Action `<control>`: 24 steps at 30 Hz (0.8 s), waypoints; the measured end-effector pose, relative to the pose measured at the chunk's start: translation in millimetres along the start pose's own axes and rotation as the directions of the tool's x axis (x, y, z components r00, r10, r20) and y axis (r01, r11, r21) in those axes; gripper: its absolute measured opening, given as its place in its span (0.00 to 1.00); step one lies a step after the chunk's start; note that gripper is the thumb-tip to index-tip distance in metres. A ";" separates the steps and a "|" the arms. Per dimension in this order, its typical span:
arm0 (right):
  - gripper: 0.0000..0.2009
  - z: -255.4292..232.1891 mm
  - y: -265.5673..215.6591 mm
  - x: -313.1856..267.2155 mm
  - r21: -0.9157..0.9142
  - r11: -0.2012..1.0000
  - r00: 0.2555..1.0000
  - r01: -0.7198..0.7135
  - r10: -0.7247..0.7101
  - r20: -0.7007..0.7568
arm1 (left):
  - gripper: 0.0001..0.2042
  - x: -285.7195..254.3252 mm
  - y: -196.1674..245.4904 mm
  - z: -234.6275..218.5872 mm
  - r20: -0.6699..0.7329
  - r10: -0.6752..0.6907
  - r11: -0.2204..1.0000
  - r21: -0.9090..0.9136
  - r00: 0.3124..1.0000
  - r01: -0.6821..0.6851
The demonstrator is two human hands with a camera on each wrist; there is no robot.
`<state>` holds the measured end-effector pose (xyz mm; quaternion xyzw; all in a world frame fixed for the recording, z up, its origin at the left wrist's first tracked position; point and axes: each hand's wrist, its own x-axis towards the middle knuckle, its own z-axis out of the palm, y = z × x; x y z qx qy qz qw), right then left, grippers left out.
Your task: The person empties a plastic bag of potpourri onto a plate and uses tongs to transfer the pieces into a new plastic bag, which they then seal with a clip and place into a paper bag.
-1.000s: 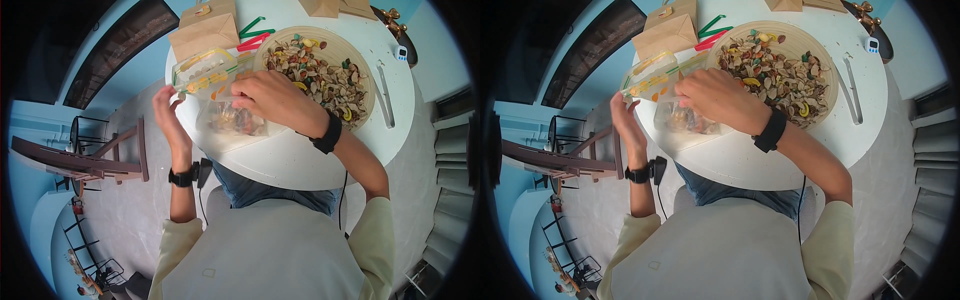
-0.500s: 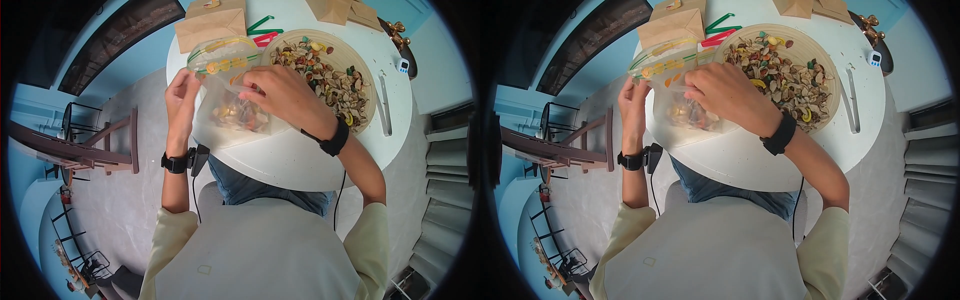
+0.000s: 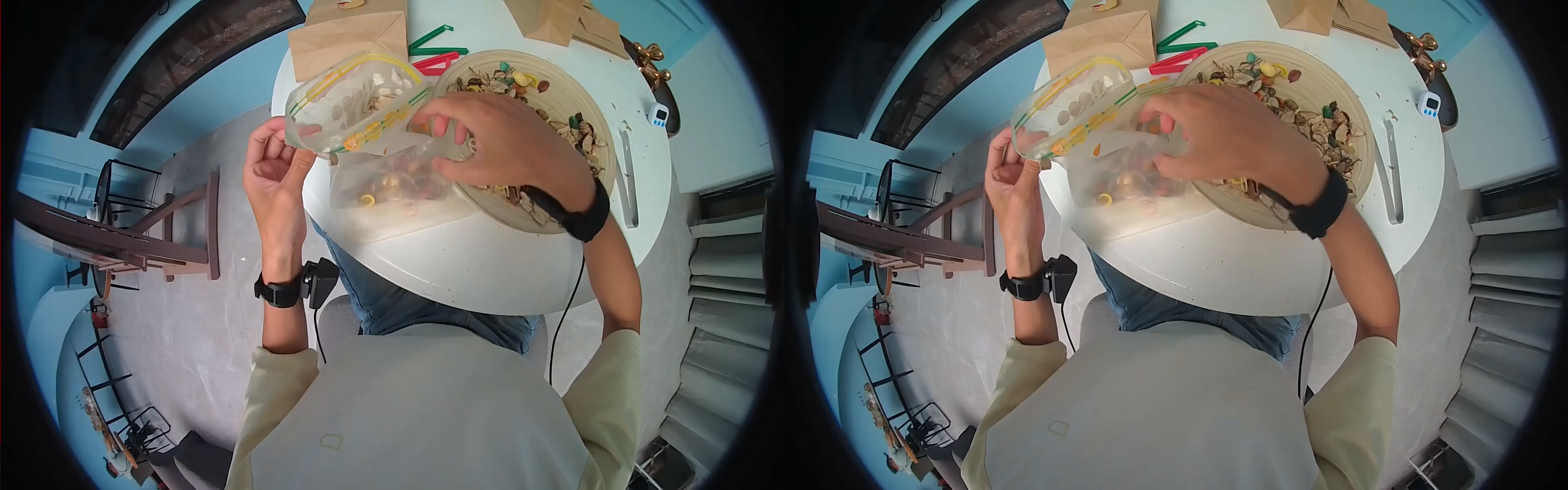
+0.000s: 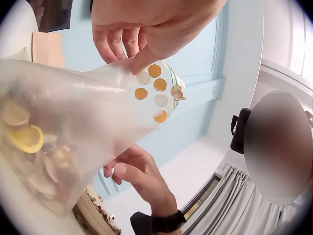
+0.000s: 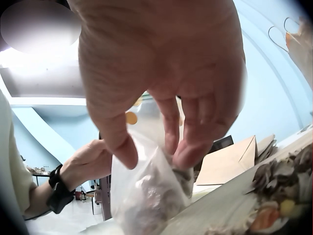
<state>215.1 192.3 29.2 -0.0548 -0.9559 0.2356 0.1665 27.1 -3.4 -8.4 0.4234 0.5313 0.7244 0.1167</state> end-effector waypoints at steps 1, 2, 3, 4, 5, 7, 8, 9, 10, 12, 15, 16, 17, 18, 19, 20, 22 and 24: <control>0.18 -2.0 1.7 0.0 -0.001 1.000 1.000 0.000 0.000 0.002 | 0.13 -2.1 0.7 0.4 -0.022 -0.044 0.999 -0.013 0.999 0.044; 0.20 -5.4 1.5 1.0 0.013 1.000 1.000 -0.015 0.015 0.015 | 0.16 -3.7 2.1 0.6 -0.044 -0.088 0.996 -0.026 0.995 0.087; 0.22 -8.2 0.2 2.8 0.028 0.999 0.999 -0.027 0.027 0.028 | 0.16 -4.7 5.4 1.8 -0.046 -0.087 0.996 -0.025 0.995 0.086; 0.22 -9.8 -3.1 5.2 0.027 0.999 0.999 -0.024 0.023 0.030 | 0.19 -5.3 9.8 4.0 -0.042 -0.123 0.992 -0.044 0.992 0.121; 0.22 -10.3 -8.2 7.7 0.092 0.995 0.999 -0.048 0.047 0.014 | 0.21 -5.7 12.2 5.0 -0.036 -0.159 0.986 -0.063 0.987 0.157; 0.21 -6.6 -13.9 11.9 0.158 0.985 0.997 -0.073 0.074 0.001 | 0.24 -5.4 12.3 3.9 -0.005 -0.181 0.980 -0.089 0.983 0.180; 0.21 -2.0 -13.9 13.8 0.200 0.977 0.997 -0.069 0.073 -0.014 | 0.28 -5.4 11.9 3.8 0.029 -0.201 0.973 -0.113 0.979 0.204; 0.20 2.4 -14.1 15.9 0.242 0.968 0.997 -0.062 0.072 -0.031 | 0.28 -5.6 13.7 5.1 0.029 -0.201 0.973 -0.112 0.979 0.203; 0.20 7.9 -13.3 17.4 0.243 0.968 0.997 -0.062 0.072 -0.031 | 0.27 -6.0 17.0 8.0 0.057 -0.193 0.959 -0.201 0.980 0.200; 0.18 16.1 -12.9 19.4 0.245 0.966 0.992 0.084 -0.057 -0.114 | 0.27 -6.3 23.3 14.1 0.084 -0.181 0.937 -0.289 0.980 0.198; 0.17 19.8 -19.9 20.6 0.310 0.947 0.991 0.083 -0.045 -0.126 | 0.22 -7.8 25.3 22.7 0.061 -0.218 0.971 -0.085 0.974 0.223; 0.17 22.3 -21.7 21.2 0.311 0.947 0.991 0.082 -0.045 -0.126 | 0.22 -9.4 23.7 26.3 0.052 -0.201 0.980 -0.009 0.978 0.201; 0.16 25.5 -22.6 22.1 0.304 0.948 0.988 0.095 -0.053 -0.145 | 0.23 -10.5 21.9 29.6 0.046 -0.180 0.982 0.067 0.983 0.177; 0.15 28.4 -23.6 22.6 0.296 0.949 0.985 0.107 -0.060 -0.165 | 0.23 -12.1 19.5 32.3 0.030 -0.172 0.984 0.051 0.985 0.171; 0.15 30.5 -24.8 23.0 0.295 0.949 0.984 0.107 -0.059 -0.166 | 0.23 -12.7 19.0 35.4 0.031 -0.172 0.984 0.050 0.985 0.170; 0.15 32.6 -26.1 23.5 0.305 0.946 0.984 0.105 -0.055 -0.169 | 0.21 -13.1 18.6 38.2 0.028 -0.169 0.985 0.031 0.985 0.168; 0.14 35.2 -29.5 23.3 0.315 0.943 0.984 0.103 -0.050 -0.172 | 0.19 -14.7 17.8 39.4 0.026 -0.167 0.986 0.011 0.986 0.167; 0.12 36.8 -33.4 23.2 0.309 0.950 0.989 0.052 -0.006 -0.150 | 0.14 -16.3 15.5 37.0 0.032 -0.228 0.970 -0.078 0.973 0.230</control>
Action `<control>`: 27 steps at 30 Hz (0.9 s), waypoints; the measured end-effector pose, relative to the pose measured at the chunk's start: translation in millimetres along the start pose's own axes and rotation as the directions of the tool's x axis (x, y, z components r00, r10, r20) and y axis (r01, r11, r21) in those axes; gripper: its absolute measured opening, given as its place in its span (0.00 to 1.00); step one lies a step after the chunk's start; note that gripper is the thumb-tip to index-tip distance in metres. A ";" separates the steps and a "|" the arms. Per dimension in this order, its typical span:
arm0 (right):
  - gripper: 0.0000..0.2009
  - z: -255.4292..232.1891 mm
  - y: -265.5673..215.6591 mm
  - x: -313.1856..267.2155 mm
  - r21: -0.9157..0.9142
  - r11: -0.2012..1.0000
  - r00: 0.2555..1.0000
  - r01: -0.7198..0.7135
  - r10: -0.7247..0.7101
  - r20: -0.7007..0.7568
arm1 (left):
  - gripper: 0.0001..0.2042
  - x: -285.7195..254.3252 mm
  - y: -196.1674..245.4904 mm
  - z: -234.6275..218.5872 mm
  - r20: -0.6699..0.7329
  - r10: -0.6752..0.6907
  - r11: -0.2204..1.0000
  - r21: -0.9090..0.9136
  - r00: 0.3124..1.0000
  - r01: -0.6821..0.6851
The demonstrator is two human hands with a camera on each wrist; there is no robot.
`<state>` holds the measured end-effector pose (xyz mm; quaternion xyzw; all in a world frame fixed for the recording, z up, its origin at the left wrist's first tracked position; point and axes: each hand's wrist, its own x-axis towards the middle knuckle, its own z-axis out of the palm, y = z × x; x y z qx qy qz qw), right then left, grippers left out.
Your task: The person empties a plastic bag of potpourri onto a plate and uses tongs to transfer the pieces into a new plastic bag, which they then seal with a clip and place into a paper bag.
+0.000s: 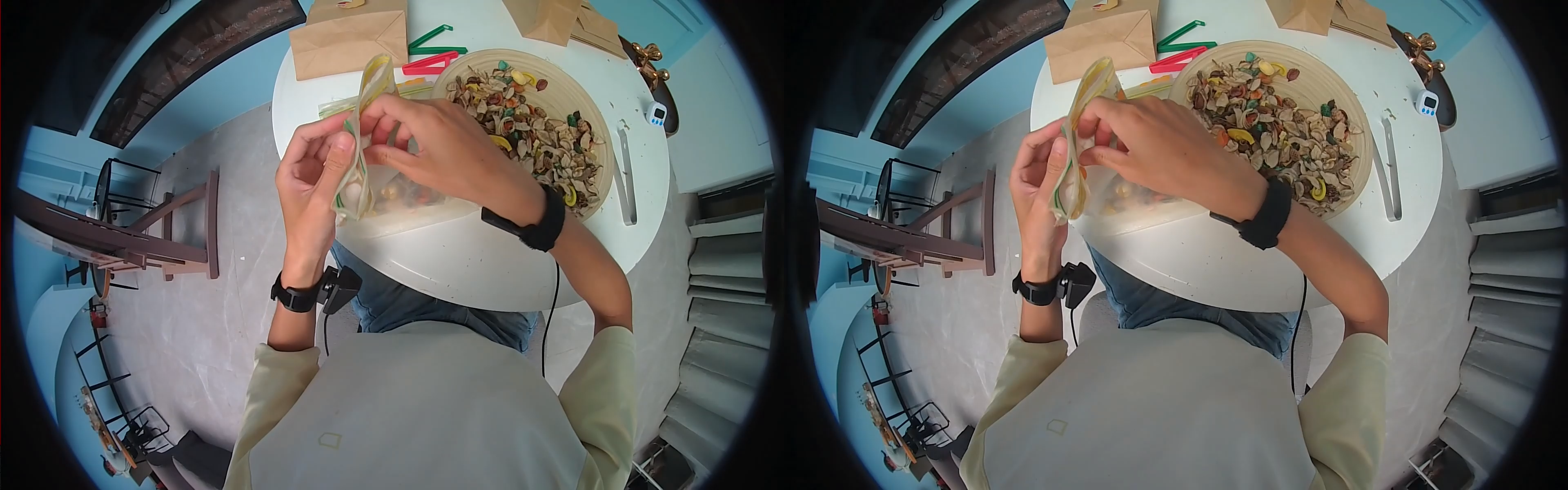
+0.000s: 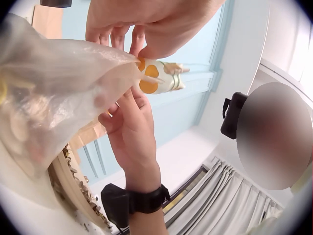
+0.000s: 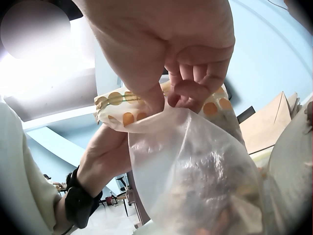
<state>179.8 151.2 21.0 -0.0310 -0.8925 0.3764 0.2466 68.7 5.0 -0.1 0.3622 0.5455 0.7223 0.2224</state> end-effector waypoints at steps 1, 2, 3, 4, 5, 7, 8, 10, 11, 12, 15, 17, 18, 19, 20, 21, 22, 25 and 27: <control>0.12 0.8 -1.5 -0.5 -0.002 1.000 1.000 -0.001 0.001 -0.001 | 0.14 -0.1 -2.2 0.2 0.002 0.000 1.000 -0.001 1.000 0.000; 0.12 1.6 -3.0 -1.0 -0.013 1.000 1.000 -0.022 0.022 -0.002 | 0.13 0.1 -4.7 0.3 -0.015 0.010 1.000 -0.029 1.000 -0.011; 0.11 2.5 -4.0 -1.1 -0.024 0.999 0.999 -0.042 0.042 -0.002 | 0.11 0.3 -6.0 0.2 -0.034 0.020 0.998 -0.055 0.999 -0.022; 0.11 3.9 -2.9 -1.0 -0.024 0.999 0.999 -0.041 0.041 -0.001 | 0.11 0.6 -6.0 -0.6 -0.035 0.020 0.998 -0.055 0.999 -0.022; 0.10 6.2 0.2 -0.8 -0.033 0.999 0.999 -0.005 0.004 -0.049 | 0.11 1.1 -6.3 -1.8 -0.036 -0.008 0.998 -0.067 0.999 0.005; 0.09 10.4 4.5 -0.6 -0.043 0.999 0.995 0.029 -0.033 -0.096 | 0.10 2.0 -7.7 -1.8 -0.036 -0.037 0.996 -0.079 0.999 0.034; 0.08 12.6 6.1 0.2 -0.005 1.000 0.995 0.025 -0.025 -0.093 | 0.10 2.7 -9.9 -0.7 -0.038 -0.007 0.996 -0.088 0.999 0.003; 0.08 13.5 5.4 0.7 0.032 0.999 0.996 0.020 -0.017 -0.089 | 0.10 3.1 -9.9 0.8 -0.038 0.022 0.995 -0.097 0.999 -0.026; 0.08 14.0 4.5 0.7 0.024 0.999 0.995 0.035 -0.033 -0.093 | 0.10 3.5 -8.9 0.2 -0.041 0.023 0.996 -0.090 0.999 -0.026; 0.08 14.3 3.9 0.2 0.017 0.999 0.994 0.050 -0.049 -0.096 | 0.10 3.7 -8.5 -0.9 -0.044 0.022 0.996 -0.082 0.999 -0.026; 0.08 4.9 -2.0 -0.8 0.007 1.000 0.999 0.029 -0.029 -0.044 | 0.10 6.4 -11.5 -12.6 -0.109 0.045 0.996 -0.068 0.993 -0.053; 0.09 -3.0 -2.0 -3.1 0.007 1.000 0.998 0.014 -0.013 -0.058 | 0.10 11.9 -10.9 -20.9 -0.149 0.064 0.992 -0.096 0.987 -0.079; 0.09 -7.8 -1.8 -4.2 0.006 1.000 0.997 -0.002 0.003 -0.073 | 0.11 15.2 -10.2 -25.4 -0.187 0.082 0.987 -0.122 0.979 -0.106; 0.09 -13.2 -1.6 -5.2 0.005 1.000 0.997 -0.002 0.002 -0.072 | 0.11 17.8 -8.5 -29.2 -0.188 0.082 0.987 -0.122 0.979 -0.106; 0.10 -19.3 -1.3 -6.0 0.045 0.999 0.993 0.013 -0.008 -0.120 | 0.10 20.6 -5.9 -33.1 -0.207 0.114 0.982 -0.126 0.972 -0.142; 0.11 -25.5 -0.3 -7.1 0.082 0.996 0.985 0.030 -0.016 -0.169 | 0.10 23.8 -4.2 -38.9 -0.226 0.145 0.976 -0.130 0.963 -0.177; 0.11 -32.4 2.0 -8.9 0.081 0.996 0.986 0.029 -0.015 -0.169 | 0.10 28.0 -2.7 -48.8 -0.188 0.194 0.965 -0.138 0.963 -0.222; 0.11 -49.9 10.3 -13.1 0.114 0.993 0.979 0.023 0.000 -0.203 | 0.10 29.7 9.2 -51.3 -0.277 0.256 0.957 -0.062 0.926 -0.284; 0.11 -55.4 12.6 -13.0 0.091 0.994 0.973 0.068 -0.046 -0.227 | 0.11 30.8 3.3 -54.2 -0.302 0.274 0.954 -0.037 0.913 -0.299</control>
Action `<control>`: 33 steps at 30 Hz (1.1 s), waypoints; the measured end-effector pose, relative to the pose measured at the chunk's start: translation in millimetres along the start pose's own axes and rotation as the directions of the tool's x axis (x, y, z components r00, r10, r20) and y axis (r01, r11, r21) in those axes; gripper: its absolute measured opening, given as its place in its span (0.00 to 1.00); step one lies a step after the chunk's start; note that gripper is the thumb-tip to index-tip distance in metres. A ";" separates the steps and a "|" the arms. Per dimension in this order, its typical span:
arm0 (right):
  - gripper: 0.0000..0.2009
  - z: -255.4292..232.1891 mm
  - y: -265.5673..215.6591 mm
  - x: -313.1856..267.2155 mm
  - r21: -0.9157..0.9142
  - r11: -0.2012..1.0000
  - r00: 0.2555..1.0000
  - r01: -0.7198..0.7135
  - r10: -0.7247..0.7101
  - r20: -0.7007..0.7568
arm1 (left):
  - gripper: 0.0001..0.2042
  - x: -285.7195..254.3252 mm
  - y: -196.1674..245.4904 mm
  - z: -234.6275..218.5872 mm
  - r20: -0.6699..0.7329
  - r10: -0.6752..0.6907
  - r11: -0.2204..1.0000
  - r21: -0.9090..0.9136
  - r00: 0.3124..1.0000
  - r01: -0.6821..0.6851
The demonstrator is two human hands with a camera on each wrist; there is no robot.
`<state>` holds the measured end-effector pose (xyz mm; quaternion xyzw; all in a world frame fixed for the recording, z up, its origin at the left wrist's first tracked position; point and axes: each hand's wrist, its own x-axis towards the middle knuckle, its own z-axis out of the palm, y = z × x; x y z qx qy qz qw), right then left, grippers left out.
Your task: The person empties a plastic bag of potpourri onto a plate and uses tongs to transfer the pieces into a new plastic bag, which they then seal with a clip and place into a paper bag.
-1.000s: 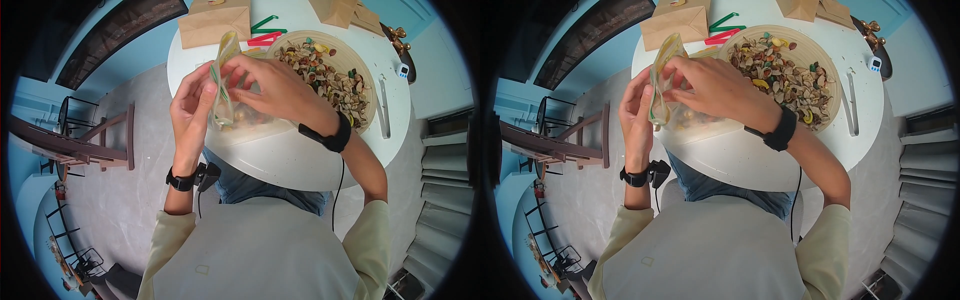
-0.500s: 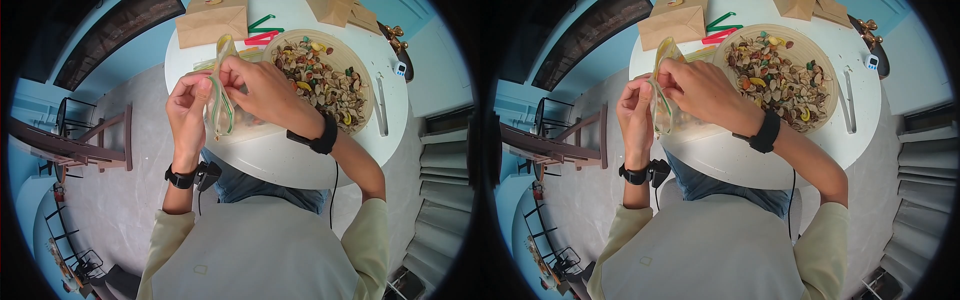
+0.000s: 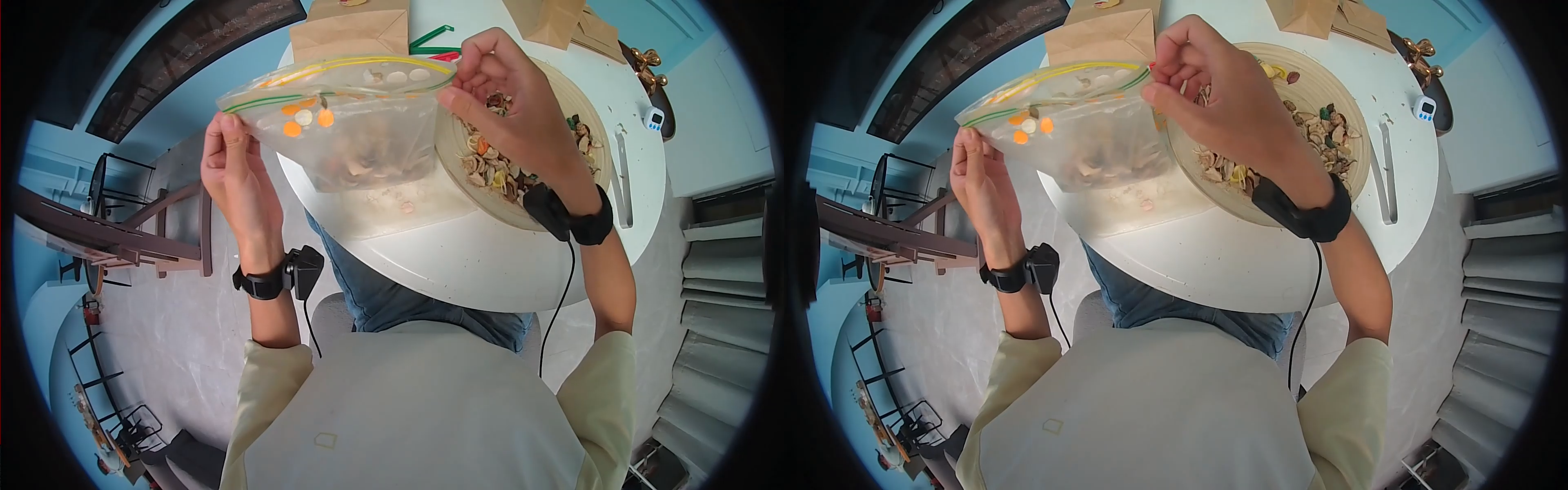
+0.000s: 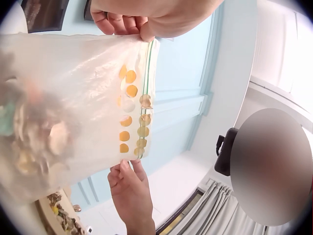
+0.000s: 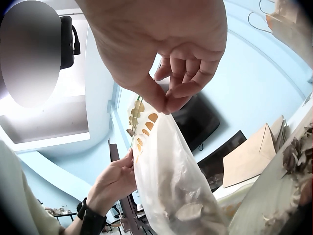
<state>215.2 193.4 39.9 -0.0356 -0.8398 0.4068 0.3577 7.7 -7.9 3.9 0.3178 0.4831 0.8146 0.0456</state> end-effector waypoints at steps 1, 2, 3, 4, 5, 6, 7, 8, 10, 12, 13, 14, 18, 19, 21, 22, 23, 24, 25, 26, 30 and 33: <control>0.11 -1.4 1.2 1.6 -0.001 1.000 1.000 0.001 -0.001 0.003 | 0.11 -2.0 -4.7 -2.5 0.018 -0.022 1.000 -0.011 1.000 0.022; 0.10 -2.4 2.8 3.9 -0.061 0.998 1.000 -0.003 0.005 0.031 | 0.11 -2.7 -6.9 -3.8 0.038 -0.043 0.999 -0.023 0.998 0.044; 0.10 -4.9 5.6 6.1 -0.122 0.993 0.998 -0.006 0.013 0.058 | 0.11 -4.7 -6.8 -1.0 0.036 -0.042 0.999 -0.026 0.998 0.043; 0.10 -8.0 12.0 10.0 -0.125 0.992 0.998 -0.005 0.013 0.060 | 0.11 -8.0 -7.5 2.7 -0.001 -0.053 0.999 -0.009 0.999 0.053; 0.08 -11.6 22.1 15.6 -0.223 0.975 0.997 -0.007 0.024 0.074 | 0.11 -10.2 -8.2 5.2 -0.038 -0.063 0.998 0.007 0.997 0.064; 0.07 -13.2 32.0 22.2 -0.318 0.948 0.996 -0.011 0.039 0.084 | 0.11 -9.8 -8.7 3.1 -0.035 -0.064 0.998 0.004 0.997 0.064; 0.07 -14.2 45.6 30.2 -0.321 0.947 0.996 -0.011 0.039 0.080 | 0.11 -9.2 -10.7 0.4 -0.033 -0.032 0.999 0.013 0.999 0.033; 0.06 -14.5 61.3 39.4 -0.427 0.904 0.991 -0.006 0.063 0.119 | 0.11 -8.3 -11.3 -0.7 -0.030 0.001 1.000 0.023 1.000 0.000; 0.07 -10.0 80.0 54.2 -0.531 0.847 0.986 0.004 0.087 0.145 | 0.12 -9.9 -8.5 4.6 -0.039 -0.003 1.000 0.004 0.999 0.003; 0.08 8.1 89.6 69.7 -0.671 0.734 0.938 -0.104 0.297 0.179 | 0.12 -12.0 -6.3 6.7 -0.042 -0.009 1.000 -0.016 0.999 0.009; 0.09 13.7 91.2 74.0 -0.699 0.706 0.915 -0.114 0.349 0.202 | 0.12 -14.3 -7.7 6.3 -0.028 0.000 1.000 -0.004 1.000 0.000; 0.10 19.2 92.3 78.3 -0.726 0.677 0.889 -0.122 0.400 0.223 | 0.12 -15.6 -8.9 5.0 -0.014 0.010 1.000 0.009 1.000 -0.010; 0.14 45.1 137.2 96.5 -0.782 0.618 0.850 -0.080 0.452 0.270 | 0.12 -19.9 -9.3 11.8 -0.021 0.062 0.998 0.024 0.998 -0.062; 0.14 49.0 140.7 98.2 -0.795 0.598 0.861 -0.103 0.454 0.229 | 0.12 -21.5 -5.7 16.0 -0.021 0.041 0.998 0.052 0.999 -0.040; 0.10 54.3 146.3 100.4 -0.832 0.543 0.891 -0.111 0.426 0.159 | 0.12 -20.0 -3.2 16.4 -0.020 0.007 0.995 0.099 1.000 -0.005; 0.10 53.3 148.9 102.5 -0.830 0.545 0.894 -0.116 0.421 0.151 | 0.12 -19.3 -3.3 15.1 -0.011 0.014 0.995 0.101 1.000 -0.013; 0.10 51.9 151.3 105.1 -0.827 0.549 0.857 -0.120 0.478 0.193 | 0.12 -19.3 -3.3 14.0 0.011 -0.012 0.996 0.092 1.000 0.011; 0.10 49.7 149.5 106.9 -0.824 0.553 0.813 -0.126 0.533 0.233 | 0.12 -19.4 -3.0 13.0 0.035 -0.040 0.996 0.084 0.999 0.037; 0.10 45.9 147.6 109.7 -0.824 0.552 0.819 -0.129 0.528 0.225 | 0.12 -20.0 -3.6 12.4 0.043 -0.032 0.996 0.083 0.999 0.028; 0.14 41.3 146.0 111.4 -0.816 0.572 0.808 -0.084 0.518 0.280 | 0.12 -21.6 -4.6 12.1 0.036 -0.043 0.996 0.082 0.998 0.040; 0.14 22.2 149.8 107.7 -0.720 0.691 0.955 -0.059 0.250 0.162 | 0.12 -23.5 -5.0 11.0 0.017 -0.034 0.996 0.080 0.999 0.033; 0.17 -5.3 133.4 109.0 -0.584 0.810 0.987 -0.050 0.131 0.097 | 0.12 -24.4 -3.7 14.1 0.029 -0.029 0.996 0.087 0.999 0.026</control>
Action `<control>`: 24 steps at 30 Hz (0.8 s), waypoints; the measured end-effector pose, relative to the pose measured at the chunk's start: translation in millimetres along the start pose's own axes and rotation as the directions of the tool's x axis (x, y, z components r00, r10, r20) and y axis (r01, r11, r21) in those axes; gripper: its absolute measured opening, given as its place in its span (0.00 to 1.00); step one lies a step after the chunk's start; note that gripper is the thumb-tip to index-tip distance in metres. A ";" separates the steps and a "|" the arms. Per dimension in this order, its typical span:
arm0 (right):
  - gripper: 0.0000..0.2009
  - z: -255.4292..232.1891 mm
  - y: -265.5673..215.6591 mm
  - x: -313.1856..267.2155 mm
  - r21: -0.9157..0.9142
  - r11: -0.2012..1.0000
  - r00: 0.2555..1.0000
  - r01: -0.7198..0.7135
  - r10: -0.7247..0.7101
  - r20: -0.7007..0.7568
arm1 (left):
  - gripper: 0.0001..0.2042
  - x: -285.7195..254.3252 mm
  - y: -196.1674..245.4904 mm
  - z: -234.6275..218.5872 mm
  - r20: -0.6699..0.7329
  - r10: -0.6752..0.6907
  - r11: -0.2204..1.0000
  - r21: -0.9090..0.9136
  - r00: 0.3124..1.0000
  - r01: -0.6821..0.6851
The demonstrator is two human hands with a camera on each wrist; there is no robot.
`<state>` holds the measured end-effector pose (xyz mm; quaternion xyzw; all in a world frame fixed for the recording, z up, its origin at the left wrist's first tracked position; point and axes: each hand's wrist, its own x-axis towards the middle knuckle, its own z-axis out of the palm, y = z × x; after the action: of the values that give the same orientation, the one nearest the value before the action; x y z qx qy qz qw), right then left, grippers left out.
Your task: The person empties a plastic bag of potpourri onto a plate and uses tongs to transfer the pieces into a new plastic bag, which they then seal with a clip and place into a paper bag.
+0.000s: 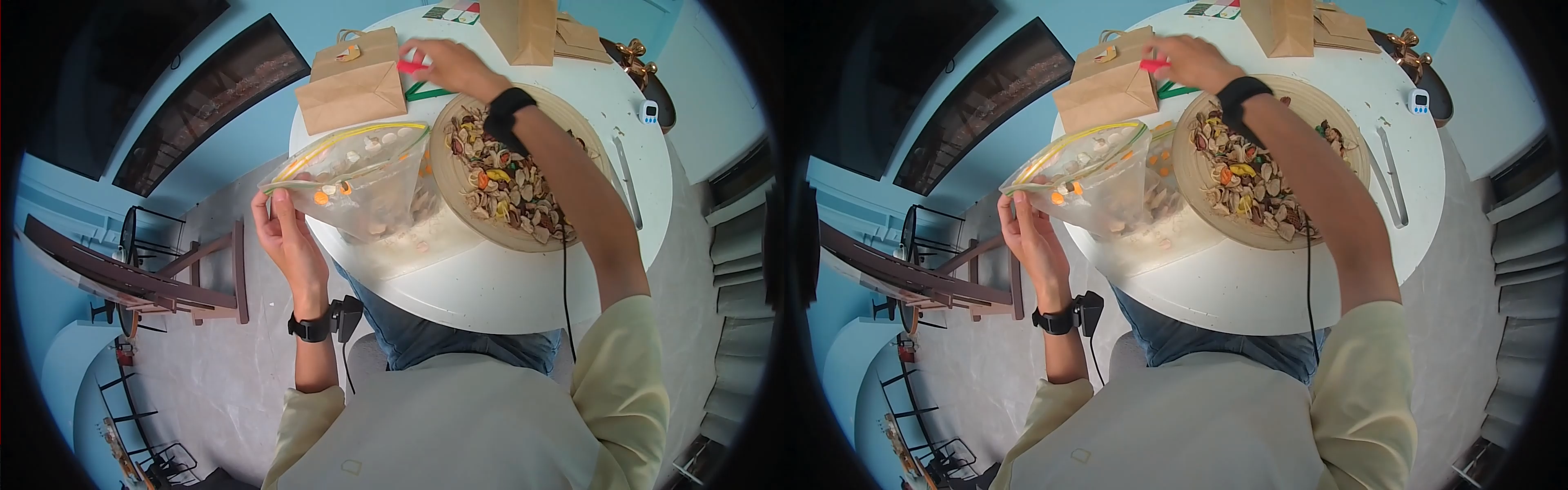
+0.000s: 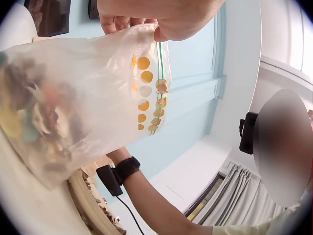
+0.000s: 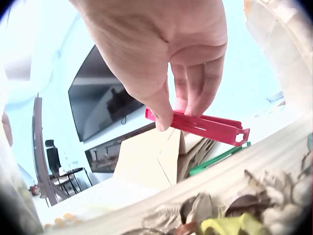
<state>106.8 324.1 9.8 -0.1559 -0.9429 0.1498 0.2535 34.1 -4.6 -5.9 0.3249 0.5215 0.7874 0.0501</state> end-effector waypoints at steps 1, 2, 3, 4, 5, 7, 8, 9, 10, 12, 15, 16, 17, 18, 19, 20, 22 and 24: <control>0.17 -13.3 -0.2 -2.9 0.123 0.990 0.991 0.074 -0.059 -0.123 | 0.12 0.3 0.5 0.6 -0.001 0.004 1.000 0.003 1.000 -0.004; 0.17 -27.8 1.2 -7.9 0.126 0.989 0.990 0.080 -0.064 -0.125 | 0.12 0.0 0.2 1.6 -0.003 0.003 1.000 -0.007 1.000 -0.003; 0.17 -46.3 -7.0 -19.5 0.204 0.974 0.980 0.093 -0.053 -0.190 | 0.12 -0.8 0.3 1.7 -0.005 -0.001 1.000 -0.016 1.000 0.001; 0.16 -58.7 -16.0 -28.6 0.280 0.954 0.967 0.112 -0.039 -0.252 | 0.12 -0.8 0.5 2.3 -0.009 0.001 1.000 -0.011 1.000 -0.001; 0.16 -59.9 -23.4 -28.8 0.286 0.951 0.967 0.117 -0.044 -0.250 | 0.12 -1.0 0.8 2.8 0.003 0.006 1.000 -0.007 1.000 -0.006; 0.16 -69.7 -20.2 -54.0 0.434 0.887 0.970 0.159 -0.059 -0.236 | 0.12 -0.4 1.4 1.0 0.018 0.011 1.000 0.011 1.000 -0.012; 0.16 -74.7 -20.0 -71.4 0.503 0.845 0.970 0.181 -0.070 -0.231 | 0.11 0.0 0.5 -0.7 0.013 0.014 1.000 0.006 1.000 -0.014; 0.15 -77.6 -26.4 -87.3 0.570 0.797 0.971 0.200 -0.081 -0.227 | 0.11 0.1 0.2 -2.2 0.009 0.016 1.000 0.002 1.000 -0.016; 0.15 -78.8 -39.2 -98.8 0.632 0.744 0.970 0.220 -0.095 -0.226 | 0.11 0.3 0.7 -2.4 0.007 0.022 1.000 0.013 1.000 -0.022; 0.15 -80.3 -63.9 -112.1 0.743 0.618 0.965 0.256 -0.123 -0.230 | 0.10 0.5 2.1 -1.6 0.010 0.020 0.999 -0.035 1.000 -0.020; 0.14 -83.2 -95.0 -106.8 0.869 0.400 0.956 0.292 -0.159 -0.248 | 0.10 -1.7 3.7 2.1 -0.016 0.024 0.997 -0.071 1.000 -0.025; 0.14 -85.9 -100.8 -106.1 0.898 0.323 0.952 0.299 -0.169 -0.256 | 0.10 -2.3 4.4 2.7 -0.012 0.031 0.998 -0.060 0.999 -0.031; 0.14 -81.3 -99.2 -104.5 0.899 0.314 0.950 0.305 -0.166 -0.264 | 0.10 -3.3 5.0 3.0 -0.020 0.026 0.998 -0.064 0.999 -0.028; 0.14 -74.6 -97.7 -101.9 0.899 0.324 0.946 0.293 -0.237 -0.223 | 0.10 -4.8 5.3 3.2 -0.026 0.019 0.998 -0.067 0.999 -0.021; 0.14 -71.1 -97.0 -100.2 0.897 0.338 0.935 0.284 -0.306 -0.181 | 0.10 -5.4 4.8 4.0 -0.018 0.023 0.998 -0.059 1.000 -0.024; 0.13 -70.0 -97.1 -101.7 0.912 0.351 0.951 0.212 -0.289 -0.110 | 0.09 -6.2 4.5 3.7 -0.037 0.016 0.998 -0.060 0.999 -0.018; 0.12 -70.8 -97.9 -102.6 0.901 0.376 0.953 0.214 -0.284 -0.108 | 0.09 -6.8 4.9 4.4 -0.048 0.012 0.999 -0.050 0.999 -0.014; 0.11 -72.0 -97.2 -104.8 0.891 0.401 0.955 0.213 -0.276 -0.104 | 0.09 -7.6 5.4 5.3 -0.077 0.030 0.999 -0.038 0.997 -0.033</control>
<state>209.7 211.9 59.2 0.1456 -0.7401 0.5900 0.2879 44.5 -6.0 -3.5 0.3014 0.5024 0.8100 0.0241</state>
